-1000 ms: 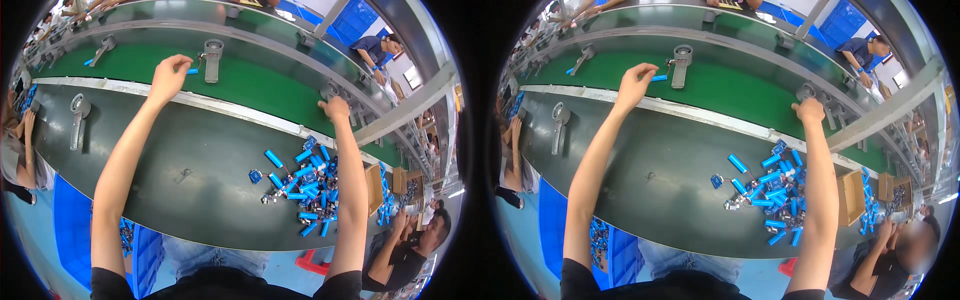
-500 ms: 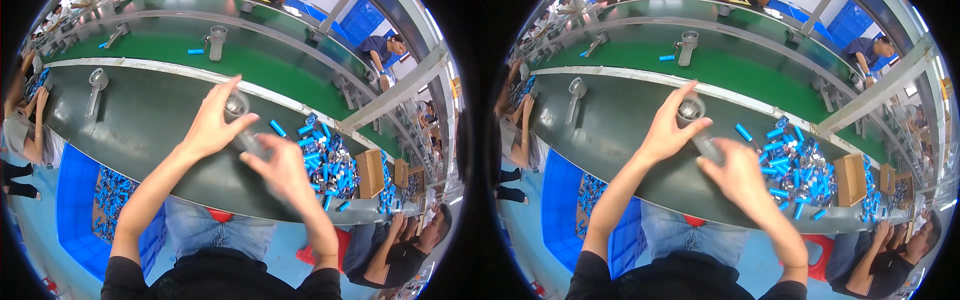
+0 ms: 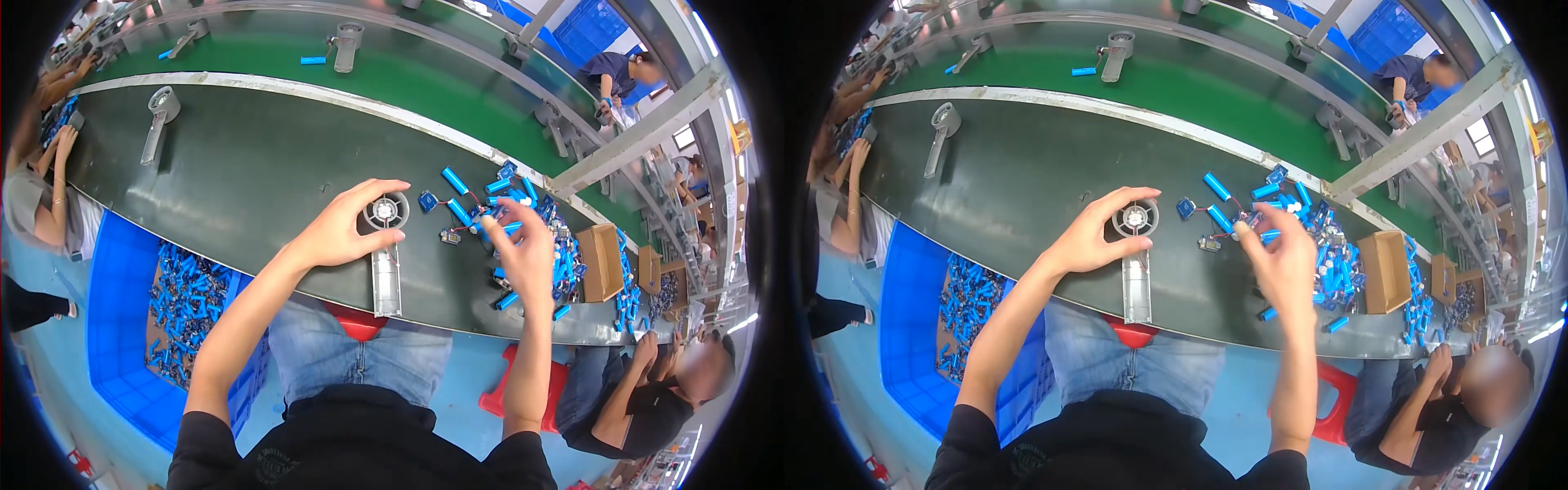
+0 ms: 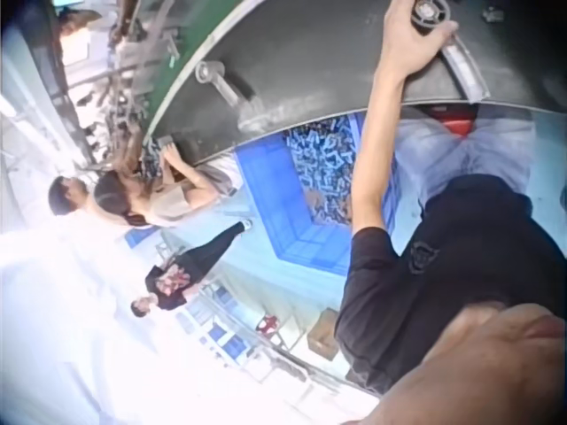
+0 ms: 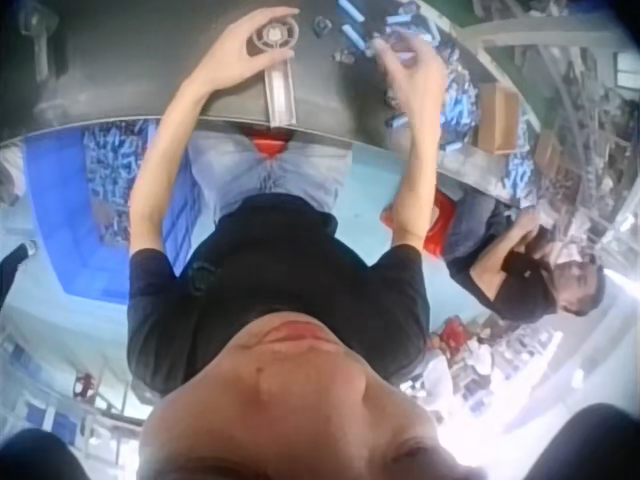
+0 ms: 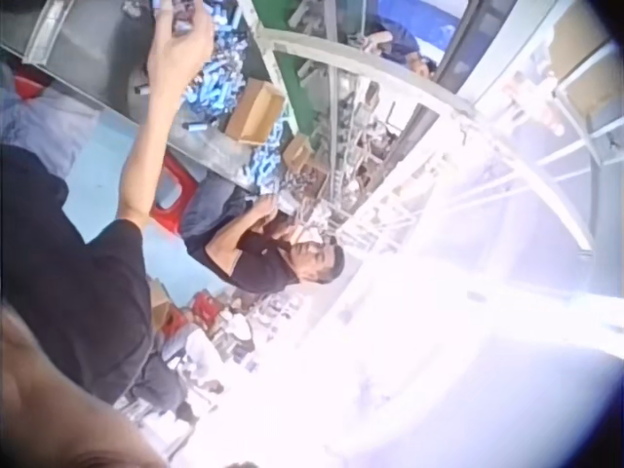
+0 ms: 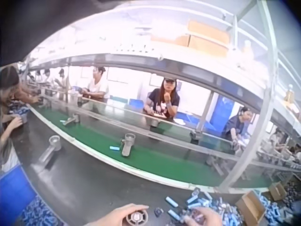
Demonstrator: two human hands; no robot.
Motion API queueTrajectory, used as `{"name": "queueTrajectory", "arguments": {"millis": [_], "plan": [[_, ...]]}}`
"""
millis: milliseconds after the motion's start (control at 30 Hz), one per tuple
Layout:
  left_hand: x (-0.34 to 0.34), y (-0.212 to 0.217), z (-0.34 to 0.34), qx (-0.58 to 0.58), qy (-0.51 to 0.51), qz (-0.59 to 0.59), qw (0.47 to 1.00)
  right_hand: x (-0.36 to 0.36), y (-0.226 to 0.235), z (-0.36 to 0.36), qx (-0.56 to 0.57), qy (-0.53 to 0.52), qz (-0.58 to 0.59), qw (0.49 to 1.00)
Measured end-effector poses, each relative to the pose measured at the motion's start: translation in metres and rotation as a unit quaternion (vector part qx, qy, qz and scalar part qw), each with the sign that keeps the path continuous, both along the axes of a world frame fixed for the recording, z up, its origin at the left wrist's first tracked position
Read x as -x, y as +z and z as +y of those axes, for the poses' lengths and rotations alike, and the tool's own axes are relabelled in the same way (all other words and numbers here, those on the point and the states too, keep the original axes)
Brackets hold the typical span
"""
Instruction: Assembling small electronic or mechanical components into housings on a production line.
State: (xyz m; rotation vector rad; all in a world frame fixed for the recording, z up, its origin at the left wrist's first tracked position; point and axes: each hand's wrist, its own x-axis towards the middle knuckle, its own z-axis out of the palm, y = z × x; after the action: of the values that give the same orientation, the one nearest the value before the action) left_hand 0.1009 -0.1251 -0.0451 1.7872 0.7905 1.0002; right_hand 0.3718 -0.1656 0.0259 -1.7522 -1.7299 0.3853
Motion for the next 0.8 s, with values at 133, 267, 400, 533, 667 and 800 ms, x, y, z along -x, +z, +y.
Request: {"name": "queueTrajectory", "arguments": {"millis": [133,267,400,533,667,800], "plan": [[0.002,-0.002,0.000,-0.027,0.009,0.011,1.000,-0.011,0.018,-0.006,-0.001,0.044,0.090,0.995],[0.000,0.003,-0.004,-0.127,0.066,-0.013,0.990,-0.004,0.022,-0.012,0.064,0.060,0.261,0.961],[0.000,0.024,-0.015,-0.163,0.127,-0.028,0.978,0.008,0.016,-0.013,0.048,0.126,0.416,0.899],[-0.004,0.055,-0.036,-0.180,0.118,-0.046,0.976,0.030,0.005,-0.007,0.169,0.242,0.587,0.754],[0.000,0.063,-0.045,-0.120,0.043,-0.128,0.984,0.053,0.000,-0.006,0.215,0.311,0.579,0.722],[0.012,0.057,-0.055,-0.130,0.038,-0.096,0.986,0.068,-0.003,-0.010,0.228,0.312,0.568,0.726]]}}
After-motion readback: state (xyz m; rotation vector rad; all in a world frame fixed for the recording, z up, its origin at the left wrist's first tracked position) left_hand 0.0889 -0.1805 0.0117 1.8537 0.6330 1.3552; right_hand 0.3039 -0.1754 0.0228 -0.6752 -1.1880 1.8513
